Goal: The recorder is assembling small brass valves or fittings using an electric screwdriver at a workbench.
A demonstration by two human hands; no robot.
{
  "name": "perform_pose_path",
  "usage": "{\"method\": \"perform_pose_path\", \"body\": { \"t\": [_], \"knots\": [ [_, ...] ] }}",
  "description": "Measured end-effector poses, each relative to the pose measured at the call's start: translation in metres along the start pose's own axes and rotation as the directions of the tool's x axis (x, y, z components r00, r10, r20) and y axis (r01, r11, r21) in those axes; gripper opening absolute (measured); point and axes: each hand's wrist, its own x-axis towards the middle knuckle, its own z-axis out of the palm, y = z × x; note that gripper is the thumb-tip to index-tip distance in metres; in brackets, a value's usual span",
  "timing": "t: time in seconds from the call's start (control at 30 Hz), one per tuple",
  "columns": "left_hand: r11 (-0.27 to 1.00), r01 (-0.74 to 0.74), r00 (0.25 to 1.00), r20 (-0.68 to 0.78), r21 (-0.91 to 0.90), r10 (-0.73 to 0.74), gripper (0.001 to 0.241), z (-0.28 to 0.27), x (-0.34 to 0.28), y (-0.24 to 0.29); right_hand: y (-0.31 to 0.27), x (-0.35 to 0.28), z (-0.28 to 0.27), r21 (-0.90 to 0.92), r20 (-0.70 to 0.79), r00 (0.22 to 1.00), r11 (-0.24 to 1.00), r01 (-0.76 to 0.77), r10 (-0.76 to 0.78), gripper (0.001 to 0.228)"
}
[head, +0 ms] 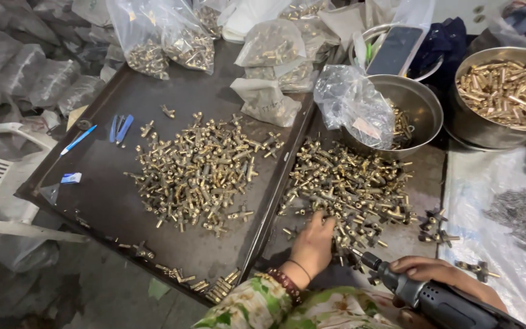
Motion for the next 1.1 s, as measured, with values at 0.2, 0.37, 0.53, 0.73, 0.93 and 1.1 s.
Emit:
{"method": "perform_pose_path", "body": {
  "t": [0.2, 0.37, 0.53, 0.73, 0.93, 1.1],
  "knots": [
    [0.970, 0.221, 0.958, 0.163, 0.099, -0.235, 0.039, 0.014, -0.015, -0.027, -0.010, -0.009, 0.007, 0.020, -0.098, 0.995, 1.000, -0.019, 0.021, 0.042],
    [0.987, 0.159, 0.971, 0.175, 0.032, -0.162, 0.046, -0.002, -0.005, -0.016, -0.017, -0.013, 0.014, -0.048, -0.078, 0.997, 0.999, -0.009, 0.005, 0.041],
    [0.970, 0.240, 0.943, 0.228, 0.033, -0.241, 0.044, 0.013, 0.002, -0.028, -0.037, -0.010, 0.003, -0.123, -0.146, 0.985, 0.986, -0.110, 0.092, 0.039],
    [0.586, 0.520, 0.853, 0.332, -0.622, -0.404, 0.034, 0.004, 0.027, -0.034, -0.043, 0.009, 0.000, -0.176, -0.224, 0.975, 0.984, -0.041, 0.000, 0.052],
    [-0.332, 0.506, 0.787, 0.583, -0.796, -0.199, 0.031, -0.016, 0.048, 0.024, -0.019, 0.020, 0.010, 0.309, -0.333, 0.931, 0.950, -0.044, 0.151, 0.053],
    [-0.287, 0.663, 0.648, 0.722, -0.691, -0.242, 0.024, -0.008, 0.044, 0.032, -0.005, 0.012, 0.013, 0.243, -0.413, 0.852, 0.940, -0.237, 0.322, 0.052]
  ]
}}
